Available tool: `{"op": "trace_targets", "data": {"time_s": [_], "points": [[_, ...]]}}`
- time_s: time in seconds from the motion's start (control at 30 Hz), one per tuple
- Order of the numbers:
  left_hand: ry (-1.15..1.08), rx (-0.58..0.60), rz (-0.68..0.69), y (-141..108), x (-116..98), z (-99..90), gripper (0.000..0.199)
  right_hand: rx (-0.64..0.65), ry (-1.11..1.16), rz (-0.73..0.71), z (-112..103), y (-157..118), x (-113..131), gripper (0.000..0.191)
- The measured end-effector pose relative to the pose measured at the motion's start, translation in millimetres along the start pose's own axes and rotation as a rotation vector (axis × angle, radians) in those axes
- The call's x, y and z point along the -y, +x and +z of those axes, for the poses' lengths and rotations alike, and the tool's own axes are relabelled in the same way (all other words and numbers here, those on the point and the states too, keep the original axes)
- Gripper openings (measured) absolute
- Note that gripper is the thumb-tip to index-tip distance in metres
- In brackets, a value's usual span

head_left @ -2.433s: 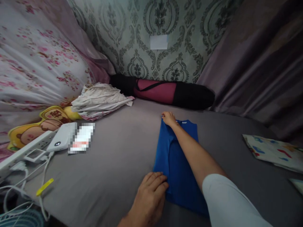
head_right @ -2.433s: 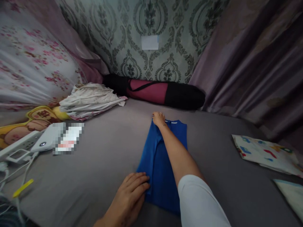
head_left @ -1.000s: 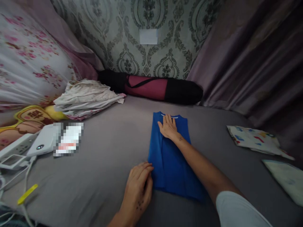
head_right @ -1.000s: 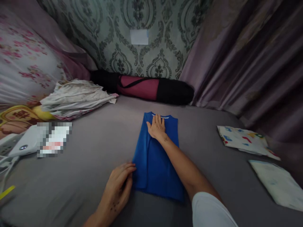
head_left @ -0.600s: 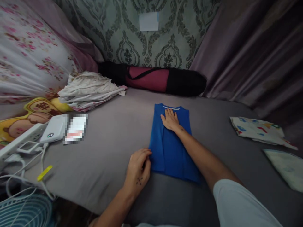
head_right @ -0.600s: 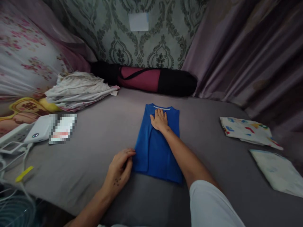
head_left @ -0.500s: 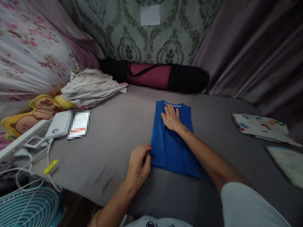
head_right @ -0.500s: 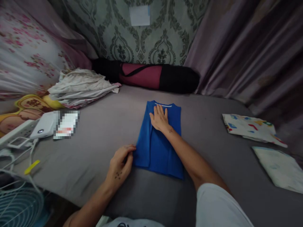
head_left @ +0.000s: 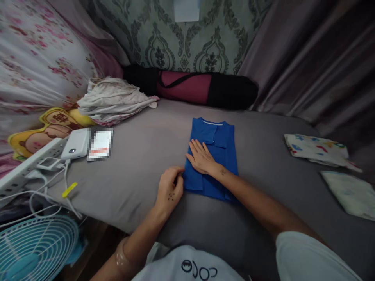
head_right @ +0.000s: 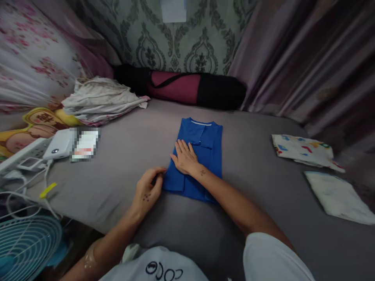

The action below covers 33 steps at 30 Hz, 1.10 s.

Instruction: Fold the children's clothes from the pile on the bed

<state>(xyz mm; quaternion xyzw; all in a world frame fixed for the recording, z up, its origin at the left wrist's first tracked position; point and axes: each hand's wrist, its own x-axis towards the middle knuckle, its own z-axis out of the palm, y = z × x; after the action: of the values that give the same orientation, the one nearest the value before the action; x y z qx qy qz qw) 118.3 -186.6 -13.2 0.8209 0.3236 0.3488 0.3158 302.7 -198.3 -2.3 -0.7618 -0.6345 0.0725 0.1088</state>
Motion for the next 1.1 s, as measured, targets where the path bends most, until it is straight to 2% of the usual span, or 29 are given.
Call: {"op": "trace_targets", "data": {"time_s": [0.1, 0.23, 0.37, 0.5, 0.6, 0.67, 0.73, 0.83, 0.97, 1.1], "points": [[-0.025, -0.012, -0.044, -0.3, 1.7, -0.4, 0.025, -0.017, 0.024, -0.052, -2.8, -27.5, 15.2, 0.064], [-0.027, -0.027, -0.109, -1.7, 7.4, 0.5, 0.027, 0.028, 0.072, -0.076, 8.0, -62.4, 32.9, 0.065], [-0.008, -0.006, -0.099, -2.5, 11.3, 1.7, 0.028, 0.048, 0.102, -0.041, 11.8, -70.0, 40.7, 0.062], [0.034, -0.003, -0.065, -1.9, 11.0, -0.3, 0.027, 0.072, 0.152, -0.044, -5.0, -75.7, 38.4, 0.059], [0.043, 0.045, 0.044, -1.2, 8.8, -4.5, 0.026, 0.016, 0.138, -0.032, -20.0, -96.1, 22.6, 0.062], [0.053, 0.121, 0.173, -0.9, 7.3, -7.5, 0.025, -0.067, 0.081, 0.063, -24.2, -115.2, 6.0, 0.063], [0.094, 0.211, 0.305, -0.7, 6.3, -9.7, 0.027, -0.096, 0.041, 0.190, -22.1, -133.7, -10.3, 0.063], [0.186, 0.329, 0.438, -0.1, 6.5, -10.8, 0.032, -0.051, 0.018, 0.256, -10.7, -152.4, -24.2, 0.064], [0.319, 0.454, 0.522, 1.2, 8.2, -10.7, 0.035, -0.077, 0.007, 0.247, 1.4, -156.9, -23.5, 0.064], [0.414, 0.536, 0.552, 3.6, 7.5, -12.8, 0.036, -0.054, 0.069, 0.238, -3.0, -155.5, -25.2, 0.066]]}}
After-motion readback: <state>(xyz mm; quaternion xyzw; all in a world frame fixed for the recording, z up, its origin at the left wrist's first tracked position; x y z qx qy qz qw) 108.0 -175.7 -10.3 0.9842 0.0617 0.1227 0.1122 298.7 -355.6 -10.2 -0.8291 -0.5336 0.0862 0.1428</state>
